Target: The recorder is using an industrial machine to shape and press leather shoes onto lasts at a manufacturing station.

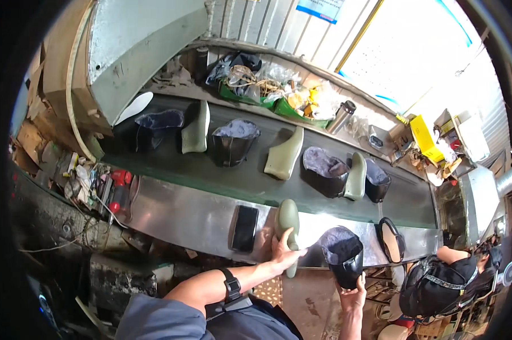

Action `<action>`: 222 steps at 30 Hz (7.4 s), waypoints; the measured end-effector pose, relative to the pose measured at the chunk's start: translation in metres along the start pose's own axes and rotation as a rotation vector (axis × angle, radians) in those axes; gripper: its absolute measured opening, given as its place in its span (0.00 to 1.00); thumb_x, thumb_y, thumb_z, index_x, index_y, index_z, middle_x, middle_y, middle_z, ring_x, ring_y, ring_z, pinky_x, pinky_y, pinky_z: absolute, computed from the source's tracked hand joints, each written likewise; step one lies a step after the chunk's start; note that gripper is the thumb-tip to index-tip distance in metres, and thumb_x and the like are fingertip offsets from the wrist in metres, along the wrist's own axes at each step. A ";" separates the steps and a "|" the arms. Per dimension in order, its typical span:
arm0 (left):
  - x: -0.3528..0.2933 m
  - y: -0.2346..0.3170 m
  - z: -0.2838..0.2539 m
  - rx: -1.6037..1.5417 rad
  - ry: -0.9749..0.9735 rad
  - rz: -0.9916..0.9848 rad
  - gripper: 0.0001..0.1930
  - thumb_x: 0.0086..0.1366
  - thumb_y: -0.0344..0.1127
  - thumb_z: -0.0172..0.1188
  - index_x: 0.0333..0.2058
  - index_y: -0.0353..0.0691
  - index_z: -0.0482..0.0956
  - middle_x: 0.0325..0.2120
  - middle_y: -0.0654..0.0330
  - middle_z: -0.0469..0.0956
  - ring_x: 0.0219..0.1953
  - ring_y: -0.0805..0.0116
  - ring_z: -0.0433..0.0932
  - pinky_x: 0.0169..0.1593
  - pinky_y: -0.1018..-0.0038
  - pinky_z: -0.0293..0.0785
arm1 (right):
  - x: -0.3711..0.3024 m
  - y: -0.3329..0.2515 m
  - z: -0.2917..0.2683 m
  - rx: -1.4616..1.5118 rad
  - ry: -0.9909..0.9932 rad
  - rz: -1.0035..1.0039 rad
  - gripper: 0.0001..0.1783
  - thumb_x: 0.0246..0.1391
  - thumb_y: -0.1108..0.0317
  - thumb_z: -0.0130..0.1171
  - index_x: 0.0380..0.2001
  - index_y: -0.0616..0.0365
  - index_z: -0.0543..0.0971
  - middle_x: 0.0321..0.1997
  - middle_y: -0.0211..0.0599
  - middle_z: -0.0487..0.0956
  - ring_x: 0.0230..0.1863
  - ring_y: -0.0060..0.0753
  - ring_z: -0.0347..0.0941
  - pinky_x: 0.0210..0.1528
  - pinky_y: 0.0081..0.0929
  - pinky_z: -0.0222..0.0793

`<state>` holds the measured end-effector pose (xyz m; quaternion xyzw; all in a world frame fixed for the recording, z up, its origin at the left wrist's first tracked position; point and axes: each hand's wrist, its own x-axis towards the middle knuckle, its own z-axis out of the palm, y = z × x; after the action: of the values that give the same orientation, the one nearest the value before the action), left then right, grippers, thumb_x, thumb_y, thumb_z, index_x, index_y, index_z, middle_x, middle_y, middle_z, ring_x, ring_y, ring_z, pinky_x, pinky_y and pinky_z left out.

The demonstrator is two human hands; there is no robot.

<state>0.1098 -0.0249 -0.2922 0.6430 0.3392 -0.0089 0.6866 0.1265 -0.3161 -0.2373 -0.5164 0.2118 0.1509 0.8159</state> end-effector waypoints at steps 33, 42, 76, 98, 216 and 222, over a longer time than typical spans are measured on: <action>0.106 0.075 -0.080 -0.098 -0.488 -0.375 0.13 0.66 0.38 0.66 0.42 0.32 0.83 0.39 0.56 0.83 0.40 0.67 0.81 0.48 0.69 0.77 | -0.097 0.100 0.066 -1.239 -0.579 -1.104 0.24 0.38 0.72 0.74 0.44 0.47 0.83 0.36 0.29 0.78 0.40 0.36 0.77 0.68 0.66 0.61; 0.177 0.070 -0.021 0.633 -0.051 0.322 0.16 0.66 0.45 0.62 0.36 0.35 0.84 0.31 0.51 0.83 0.37 0.56 0.82 0.45 0.64 0.75 | -0.026 0.144 0.132 -0.578 -0.065 -0.787 0.66 0.41 0.62 0.78 0.71 0.75 0.42 0.72 0.59 0.52 0.74 0.59 0.50 0.76 0.51 0.41; -0.153 0.045 -0.223 -0.100 0.797 0.255 0.15 0.55 0.40 0.68 0.35 0.35 0.81 0.28 0.59 0.80 0.35 0.72 0.75 0.41 0.71 0.72 | -0.099 0.082 0.222 -0.840 -0.854 0.241 0.41 0.65 0.65 0.60 0.73 0.67 0.51 0.51 0.42 0.76 0.50 0.30 0.71 0.55 0.26 0.67; -0.638 -0.249 -0.352 0.244 1.554 0.182 0.52 0.48 0.28 0.75 0.69 0.31 0.52 0.66 0.44 0.62 0.69 0.55 0.61 0.71 0.67 0.56 | -0.491 0.313 0.313 -0.567 -1.566 0.753 0.33 0.64 0.71 0.60 0.69 0.55 0.60 0.43 0.39 0.80 0.37 0.27 0.79 0.36 0.27 0.81; -0.062 -0.031 -0.008 0.237 0.143 -0.066 0.20 0.57 0.16 0.63 0.50 0.29 0.78 0.46 0.50 0.81 0.50 0.65 0.81 0.52 0.71 0.79 | 0.365 -0.251 -0.218 -0.800 0.591 -0.855 0.24 0.55 0.73 0.63 0.54 0.67 0.71 0.45 0.47 0.82 0.48 0.36 0.78 0.56 0.36 0.70; 0.017 0.067 0.130 1.070 -0.323 0.314 0.48 0.52 0.43 0.72 0.70 0.42 0.59 0.69 0.33 0.51 0.72 0.34 0.45 0.71 0.44 0.50 | 0.520 -0.264 -0.140 -0.878 0.502 -0.565 0.51 0.60 0.45 0.61 0.74 0.52 0.45 0.61 0.54 0.74 0.57 0.50 0.75 0.49 0.41 0.77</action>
<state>0.2116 -0.1221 -0.2492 0.9336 0.0790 -0.1754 0.3022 0.6725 -0.5402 -0.3451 -0.8630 0.1704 -0.1262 0.4585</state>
